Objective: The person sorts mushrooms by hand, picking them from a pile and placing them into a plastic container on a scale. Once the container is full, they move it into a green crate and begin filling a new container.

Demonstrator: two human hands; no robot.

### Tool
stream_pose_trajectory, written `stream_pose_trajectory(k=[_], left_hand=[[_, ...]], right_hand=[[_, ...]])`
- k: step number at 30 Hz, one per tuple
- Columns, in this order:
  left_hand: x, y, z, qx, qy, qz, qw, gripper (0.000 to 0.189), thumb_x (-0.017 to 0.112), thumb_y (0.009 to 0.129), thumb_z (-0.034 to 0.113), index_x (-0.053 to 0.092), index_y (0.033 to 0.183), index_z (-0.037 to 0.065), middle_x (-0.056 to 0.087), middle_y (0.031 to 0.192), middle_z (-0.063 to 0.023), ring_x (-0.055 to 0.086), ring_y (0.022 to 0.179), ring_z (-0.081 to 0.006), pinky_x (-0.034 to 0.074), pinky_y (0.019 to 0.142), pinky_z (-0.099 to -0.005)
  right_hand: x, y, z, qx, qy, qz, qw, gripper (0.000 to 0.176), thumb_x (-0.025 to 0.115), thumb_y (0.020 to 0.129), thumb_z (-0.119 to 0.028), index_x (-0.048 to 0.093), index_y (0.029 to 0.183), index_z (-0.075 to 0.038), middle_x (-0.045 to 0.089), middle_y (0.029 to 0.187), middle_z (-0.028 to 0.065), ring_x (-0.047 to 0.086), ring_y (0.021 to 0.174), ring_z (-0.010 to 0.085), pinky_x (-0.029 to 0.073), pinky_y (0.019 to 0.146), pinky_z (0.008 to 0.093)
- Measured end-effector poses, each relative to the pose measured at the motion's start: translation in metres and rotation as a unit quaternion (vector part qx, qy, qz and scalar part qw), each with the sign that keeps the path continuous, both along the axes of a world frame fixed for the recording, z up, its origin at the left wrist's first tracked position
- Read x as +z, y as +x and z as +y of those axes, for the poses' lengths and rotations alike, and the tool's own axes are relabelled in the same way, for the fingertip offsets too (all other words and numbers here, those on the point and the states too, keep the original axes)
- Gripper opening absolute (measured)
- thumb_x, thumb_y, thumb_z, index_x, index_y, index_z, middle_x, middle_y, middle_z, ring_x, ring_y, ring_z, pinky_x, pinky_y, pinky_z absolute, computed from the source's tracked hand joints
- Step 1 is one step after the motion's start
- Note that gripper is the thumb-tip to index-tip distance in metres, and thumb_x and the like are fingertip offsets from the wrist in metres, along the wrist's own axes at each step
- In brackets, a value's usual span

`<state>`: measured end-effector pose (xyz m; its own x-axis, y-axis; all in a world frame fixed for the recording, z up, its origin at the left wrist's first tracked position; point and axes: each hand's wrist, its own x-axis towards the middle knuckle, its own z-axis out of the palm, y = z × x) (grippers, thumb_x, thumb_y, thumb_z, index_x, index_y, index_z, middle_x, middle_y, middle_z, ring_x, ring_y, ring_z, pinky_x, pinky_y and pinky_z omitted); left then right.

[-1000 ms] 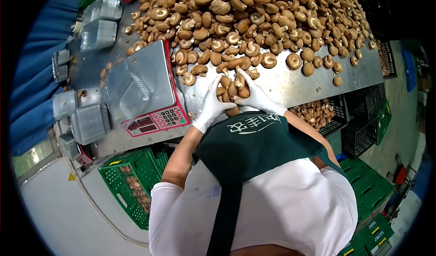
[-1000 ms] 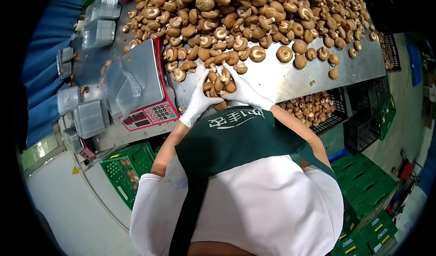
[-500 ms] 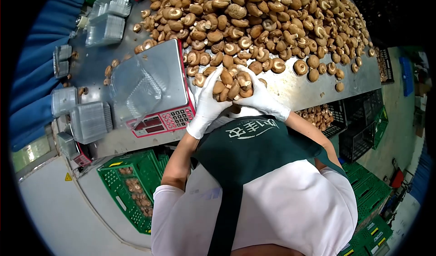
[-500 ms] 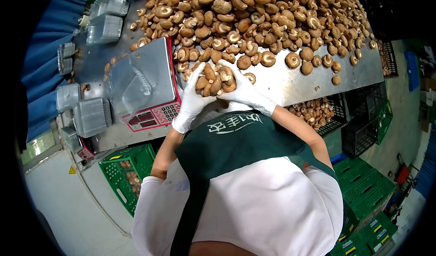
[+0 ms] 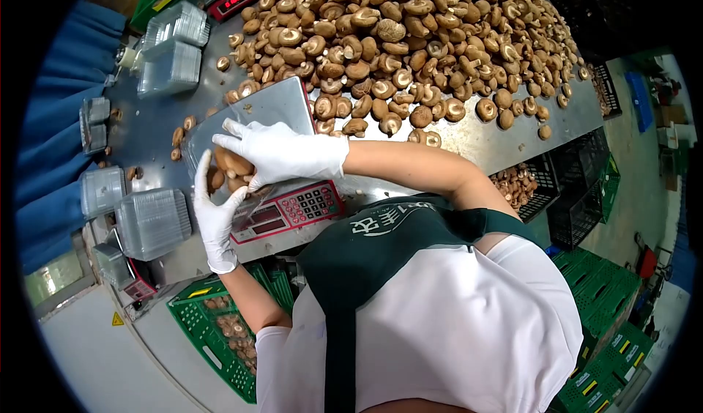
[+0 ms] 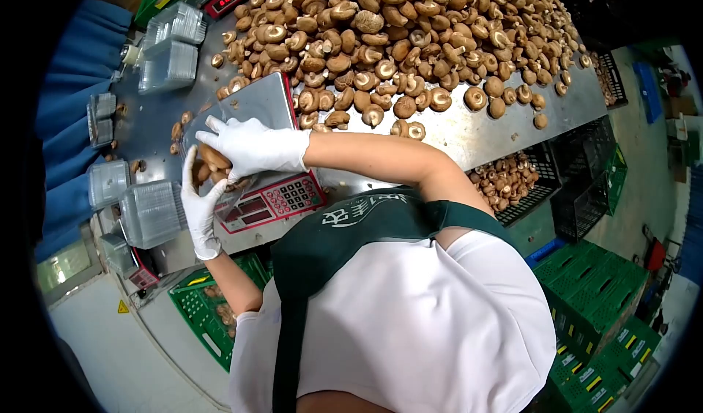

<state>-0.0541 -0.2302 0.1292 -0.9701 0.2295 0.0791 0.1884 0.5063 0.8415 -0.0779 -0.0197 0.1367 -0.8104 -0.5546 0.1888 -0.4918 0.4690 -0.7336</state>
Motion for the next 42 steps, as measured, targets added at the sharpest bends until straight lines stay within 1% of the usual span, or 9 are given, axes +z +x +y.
stream_pose_trajectory(k=[6, 11, 15, 18, 21, 29, 31, 37, 42], left_hand=[[-0.046, 0.001, -0.007, 0.028, -0.225, 0.138, 0.964, 0.069, 0.077, 0.074, 0.018, 0.046, 0.134, 0.008, 0.046, 0.137, -0.0136, 0.034, 0.133, -0.0309, 0.026, 0.11, -0.0418], [-0.031, 0.01, 0.034, 0.127, -0.132, 0.238, 0.954, 0.051, 0.071, 0.076, 0.006, 0.055, 0.124, 0.004, 0.053, 0.129, -0.015, 0.05, 0.12, -0.0288, 0.04, 0.1, -0.0359], [-0.036, 0.036, 0.126, -0.055, 0.033, 0.087, 0.994, 0.042, 0.067, 0.075, -0.002, 0.058, 0.115, 0.002, 0.057, 0.12, -0.0125, 0.056, 0.11, -0.0241, 0.044, 0.095, -0.0339], [-0.09, 0.054, 0.192, -0.252, -0.052, 0.056, 0.965, 0.06, 0.076, 0.072, 0.025, 0.053, 0.126, 0.009, 0.05, 0.13, -0.0141, 0.053, 0.116, -0.0285, 0.046, 0.094, -0.0344], [-0.136, 0.067, 0.236, -0.36, -0.128, 0.048, 0.923, 0.078, 0.078, 0.066, 0.027, 0.043, 0.135, 0.013, 0.042, 0.137, -0.0135, 0.052, 0.113, -0.0322, 0.049, 0.089, -0.0376], [-0.16, 0.069, 0.261, -0.339, -0.21, 0.133, 0.907, 0.062, 0.071, 0.062, 0.016, 0.051, 0.121, 0.017, 0.046, 0.129, -0.0119, 0.057, 0.104, -0.0291, 0.053, 0.076, -0.0369], [-0.154, 0.068, 0.259, -0.29, -0.124, 0.063, 0.947, 0.045, 0.062, 0.065, 0.011, 0.052, 0.108, 0.016, 0.047, 0.123, -0.0115, 0.06, 0.093, -0.0319, 0.053, 0.071, -0.0428], [-0.153, 0.063, 0.252, -0.253, 0.05, -0.018, 0.966, 0.047, 0.065, 0.062, 0.009, 0.049, 0.106, 0.011, 0.046, 0.118, -0.0113, 0.052, 0.107, -0.0333, 0.045, 0.089, -0.037], [-0.11, 0.07, 0.274, -0.312, -0.151, -0.076, 0.935, 0.049, 0.063, 0.065, 0.014, 0.052, 0.112, 0.013, 0.046, 0.129, -0.0176, 0.055, 0.104, -0.0352, 0.049, 0.084, -0.0399]], right_hand=[[-0.027, 0.021, 0.05, -0.121, -0.024, -0.021, 0.992, 0.052, 0.067, 0.077, -0.021, 0.051, 0.125, -0.01, 0.045, 0.137, 0.0104, 0.055, 0.112, 0.0273, 0.051, 0.086, 0.0369], [-0.081, 0.078, 0.165, -0.373, 0.118, -0.039, 0.92, 0.035, 0.067, 0.081, -0.03, 0.064, 0.11, -0.012, 0.066, 0.109, 0.0085, 0.065, 0.091, 0.026, 0.052, 0.079, 0.0355], [-0.11, 0.122, 0.219, -0.422, 0.302, -0.16, 0.839, 0.053, 0.067, 0.08, -0.041, 0.058, 0.122, -0.009, 0.066, 0.107, 0.0155, 0.065, 0.093, 0.0303, 0.052, 0.079, 0.0378], [-0.142, 0.148, 0.207, -0.422, 0.115, -0.127, 0.89, 0.066, 0.066, 0.08, -0.048, 0.049, 0.131, -0.011, 0.057, 0.123, 0.0187, 0.061, 0.104, 0.0344, 0.051, 0.087, 0.0392], [-0.134, 0.157, 0.18, -0.399, 0.184, -0.139, 0.887, 0.055, 0.067, 0.08, -0.034, 0.051, 0.128, -0.013, 0.045, 0.135, 0.0198, 0.052, 0.111, 0.0392, 0.048, 0.09, 0.0416], [-0.168, 0.19, 0.233, -0.457, -0.005, -0.139, 0.879, 0.056, 0.067, 0.076, -0.016, 0.05, 0.129, -0.014, 0.056, 0.123, 0.0167, 0.056, 0.107, 0.0318, 0.05, 0.086, 0.0373], [-0.16, 0.174, 0.251, -0.519, 0.062, 0.064, 0.85, 0.056, 0.068, 0.075, -0.014, 0.05, 0.128, -0.011, 0.059, 0.117, 0.0163, 0.058, 0.103, 0.0315, 0.048, 0.09, 0.0371], [-0.17, 0.139, 0.279, -0.487, 0.23, 0.006, 0.843, 0.054, 0.07, 0.072, -0.021, 0.055, 0.123, -0.01, 0.057, 0.123, 0.0164, 0.056, 0.103, 0.0325, 0.048, 0.088, 0.0382], [-0.161, 0.156, 0.285, -0.516, -0.083, -0.223, 0.823, 0.038, 0.067, 0.079, -0.024, 0.061, 0.111, -0.003, 0.064, 0.11, 0.0123, 0.061, 0.096, 0.0279, 0.05, 0.081, 0.0371]])
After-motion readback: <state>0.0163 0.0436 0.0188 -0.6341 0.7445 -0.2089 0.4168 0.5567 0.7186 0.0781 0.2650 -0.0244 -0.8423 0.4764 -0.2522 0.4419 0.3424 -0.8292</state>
